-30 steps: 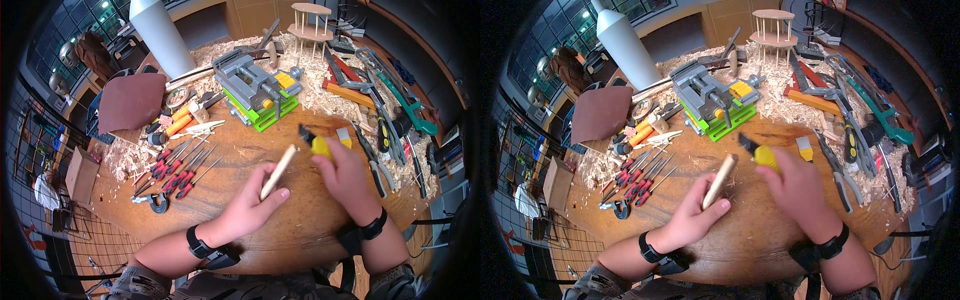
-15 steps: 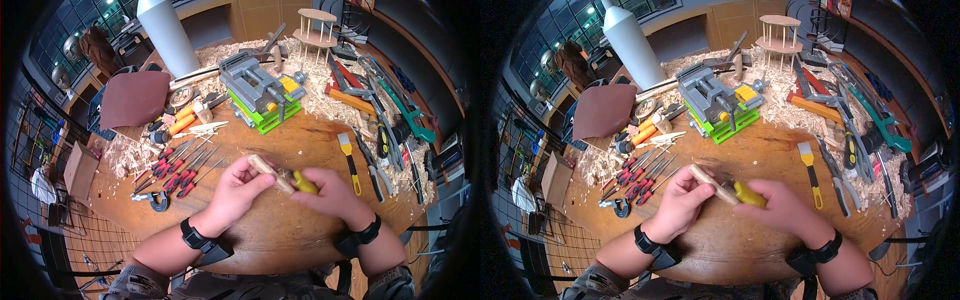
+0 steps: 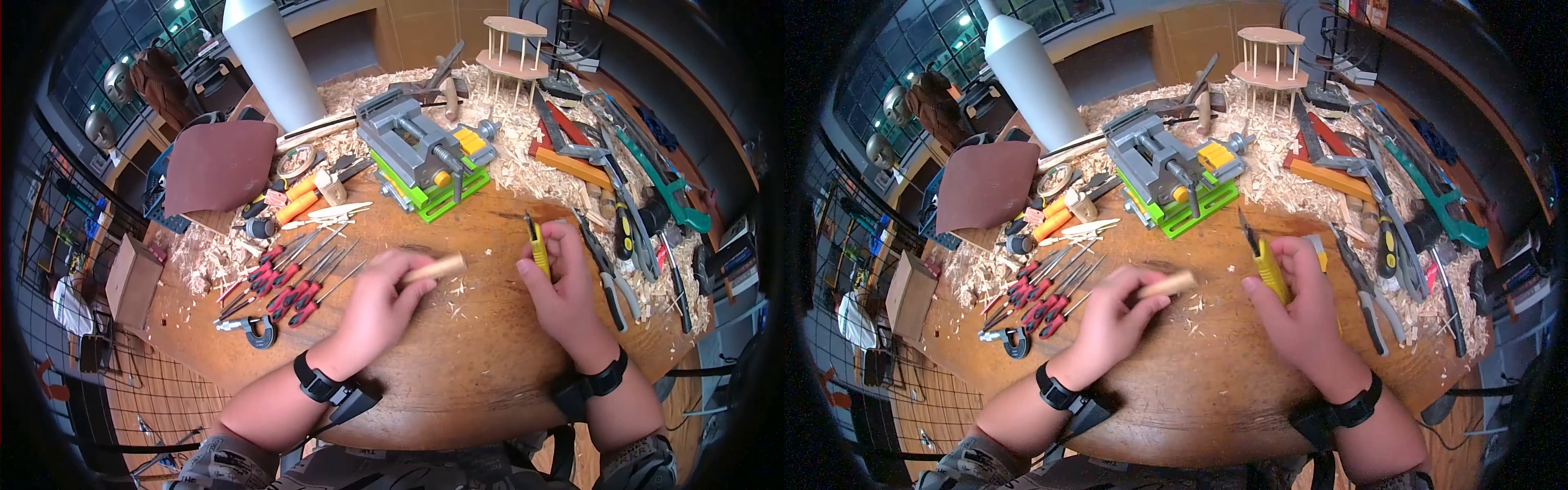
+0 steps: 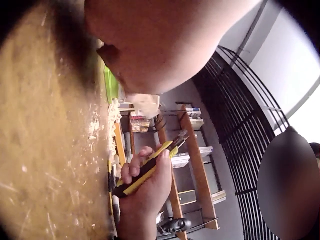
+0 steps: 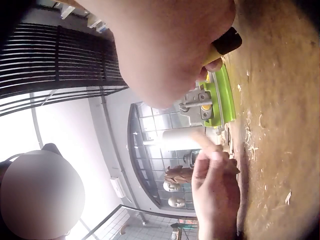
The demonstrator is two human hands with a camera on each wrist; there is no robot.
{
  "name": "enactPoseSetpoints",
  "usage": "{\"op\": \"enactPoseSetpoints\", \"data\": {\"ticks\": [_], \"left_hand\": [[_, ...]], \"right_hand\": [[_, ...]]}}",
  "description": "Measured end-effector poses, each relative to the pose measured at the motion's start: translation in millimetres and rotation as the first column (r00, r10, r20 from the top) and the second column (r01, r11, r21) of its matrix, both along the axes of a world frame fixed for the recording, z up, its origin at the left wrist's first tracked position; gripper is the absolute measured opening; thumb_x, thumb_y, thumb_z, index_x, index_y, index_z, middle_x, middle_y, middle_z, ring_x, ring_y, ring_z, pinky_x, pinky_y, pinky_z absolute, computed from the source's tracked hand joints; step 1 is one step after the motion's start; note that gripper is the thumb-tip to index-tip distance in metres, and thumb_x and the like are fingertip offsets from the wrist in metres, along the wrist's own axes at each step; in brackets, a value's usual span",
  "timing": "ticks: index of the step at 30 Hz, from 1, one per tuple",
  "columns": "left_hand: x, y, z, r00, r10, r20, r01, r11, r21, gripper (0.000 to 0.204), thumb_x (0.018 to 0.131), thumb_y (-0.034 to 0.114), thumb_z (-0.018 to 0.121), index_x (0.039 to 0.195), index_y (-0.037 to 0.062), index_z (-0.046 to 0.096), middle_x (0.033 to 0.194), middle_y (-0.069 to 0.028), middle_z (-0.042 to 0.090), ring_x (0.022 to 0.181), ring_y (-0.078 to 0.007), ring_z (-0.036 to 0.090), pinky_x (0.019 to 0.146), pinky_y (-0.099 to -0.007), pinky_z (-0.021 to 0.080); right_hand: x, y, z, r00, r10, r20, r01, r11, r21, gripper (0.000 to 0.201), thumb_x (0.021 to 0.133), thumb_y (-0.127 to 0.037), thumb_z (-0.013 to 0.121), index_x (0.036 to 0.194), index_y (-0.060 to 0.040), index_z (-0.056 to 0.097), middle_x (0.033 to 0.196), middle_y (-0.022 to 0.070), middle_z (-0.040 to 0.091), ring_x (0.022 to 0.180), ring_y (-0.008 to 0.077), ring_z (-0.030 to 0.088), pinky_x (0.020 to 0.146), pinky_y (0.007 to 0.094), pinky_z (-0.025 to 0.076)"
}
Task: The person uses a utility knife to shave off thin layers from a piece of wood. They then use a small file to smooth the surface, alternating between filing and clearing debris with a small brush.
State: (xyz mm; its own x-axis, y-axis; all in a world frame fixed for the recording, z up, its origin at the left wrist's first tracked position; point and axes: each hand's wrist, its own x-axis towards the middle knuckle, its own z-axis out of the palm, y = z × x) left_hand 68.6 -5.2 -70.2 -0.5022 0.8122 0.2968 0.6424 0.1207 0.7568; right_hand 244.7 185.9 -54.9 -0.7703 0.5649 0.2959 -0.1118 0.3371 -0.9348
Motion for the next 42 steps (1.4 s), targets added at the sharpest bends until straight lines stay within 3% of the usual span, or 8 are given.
{"op": "enactPoseSetpoints", "data": {"ticks": [5, 11, 16, 19, 26, 31, 39, 42], "left_hand": [[-2, -4, 13, 0.266, -0.462, 0.846, -0.059, 0.868, 0.492, 0.030, 0.105, 0.012, 0.051, 0.133, 0.0084, 0.044, 0.103, -0.0089, 0.063, 0.087, -0.0166, 0.061, 0.082, -0.0282, 0.050], [-3, -5, 15, 1.000, 0.020, -0.018, -0.017, 0.984, 0.179, 0.023, 0.101, 0.013, 0.062, 0.120, 0.0020, 0.057, 0.100, -0.0034, 0.058, 0.094, -0.0117, 0.055, 0.084, -0.0258, 0.046], [1, 6, 11, 0.888, 0.043, 0.457, -0.249, 0.883, 0.399, 0.025, 0.088, 0.003, 0.075, 0.111, -0.0011, 0.065, 0.093, -0.0020, 0.066, 0.087, -0.0117, 0.061, 0.078, -0.0258, 0.048], [-4, 1, 21, 0.996, 0.079, -0.039, -0.078, 0.997, 0.021, 0.020, 0.084, 0.005, 0.079, 0.100, 0.0003, 0.069, 0.090, -0.0041, 0.065, 0.081, -0.0122, 0.061, 0.075, -0.0254, 0.048], [-9, 0, 6, 0.965, 0.141, 0.221, -0.164, 0.982, 0.090, 0.019, 0.089, 0.008, 0.075, 0.105, 0.0007, 0.067, 0.084, -0.0051, 0.063, 0.077, -0.0146, 0.061, 0.069, -0.0276, 0.049], [1, 1, 28, 0.355, -0.382, 0.854, -0.094, 0.894, 0.439, 0.045, 0.101, 0.012, 0.058, 0.143, 0.0064, 0.041, 0.102, -0.0070, 0.060, 0.087, -0.0231, 0.067, 0.077, -0.0340, 0.054], [16, -6, 27, -0.241, -0.501, 0.831, 0.018, 0.854, 0.520, 0.047, 0.106, 0.020, 0.043, 0.152, 0.0156, 0.033, 0.105, -0.0090, 0.053, 0.072, -0.0157, 0.047, 0.060, -0.0273, 0.040], [20, -9, 25, -0.119, -0.443, 0.889, 0.114, 0.883, 0.455, 0.043, 0.102, 0.012, 0.053, 0.143, 0.0144, 0.039, 0.101, -0.0055, 0.053, 0.068, -0.0121, 0.043, 0.054, -0.0241, 0.035]], "right_hand": [[2, -1, 5, 1.000, 0.020, -0.011, -0.022, 0.991, -0.133, 0.039, 0.094, -0.003, 0.064, 0.128, 0.0024, 0.047, 0.112, 0.0109, 0.061, 0.105, 0.0138, 0.060, 0.092, 0.0286, 0.048], [6, -2, 3, 0.997, 0.071, -0.026, -0.071, 0.997, -0.010, 0.038, 0.095, -0.005, 0.063, 0.128, 0.0034, 0.046, 0.109, 0.0118, 0.064, 0.103, 0.0147, 0.062, 0.089, 0.0289, 0.049], [5, -3, 7, 0.998, 0.062, -0.020, -0.063, 0.995, -0.072, 0.038, 0.095, -0.006, 0.063, 0.128, 0.0031, 0.046, 0.110, 0.0114, 0.063, 0.102, 0.0143, 0.061, 0.089, 0.0287, 0.048], [5, -2, 5, 0.997, 0.068, -0.030, -0.070, 0.996, -0.048, 0.038, 0.095, -0.005, 0.064, 0.128, 0.0028, 0.046, 0.109, 0.0109, 0.063, 0.103, 0.0145, 0.061, 0.089, 0.0290, 0.048], [5, -1, 3, 0.997, 0.072, -0.028, -0.072, 0.997, -0.015, 0.038, 0.093, -0.005, 0.066, 0.126, 0.0033, 0.049, 0.109, 0.0109, 0.063, 0.104, 0.0146, 0.061, 0.090, 0.0296, 0.048], [8, -2, 10, 0.994, 0.073, 0.077, -0.085, 0.982, 0.169, 0.039, 0.092, -0.013, 0.069, 0.125, 0.0020, 0.055, 0.108, 0.0170, 0.067, 0.101, 0.0247, 0.068, 0.087, 0.0341, 0.052], [5, -9, 14, 0.981, 0.102, 0.168, -0.181, 0.800, 0.571, 0.042, 0.090, -0.027, 0.070, 0.125, -0.0054, 0.062, 0.111, 0.0168, 0.070, 0.096, 0.0363, 0.069, 0.082, 0.0423, 0.055], [4, -8, 17, 0.975, 0.175, 0.138, -0.223, 0.767, 0.601, 0.042, 0.089, -0.031, 0.070, 0.124, -0.0081, 0.063, 0.104, 0.0140, 0.070, 0.092, 0.0343, 0.069, 0.077, 0.0418, 0.055]]}}
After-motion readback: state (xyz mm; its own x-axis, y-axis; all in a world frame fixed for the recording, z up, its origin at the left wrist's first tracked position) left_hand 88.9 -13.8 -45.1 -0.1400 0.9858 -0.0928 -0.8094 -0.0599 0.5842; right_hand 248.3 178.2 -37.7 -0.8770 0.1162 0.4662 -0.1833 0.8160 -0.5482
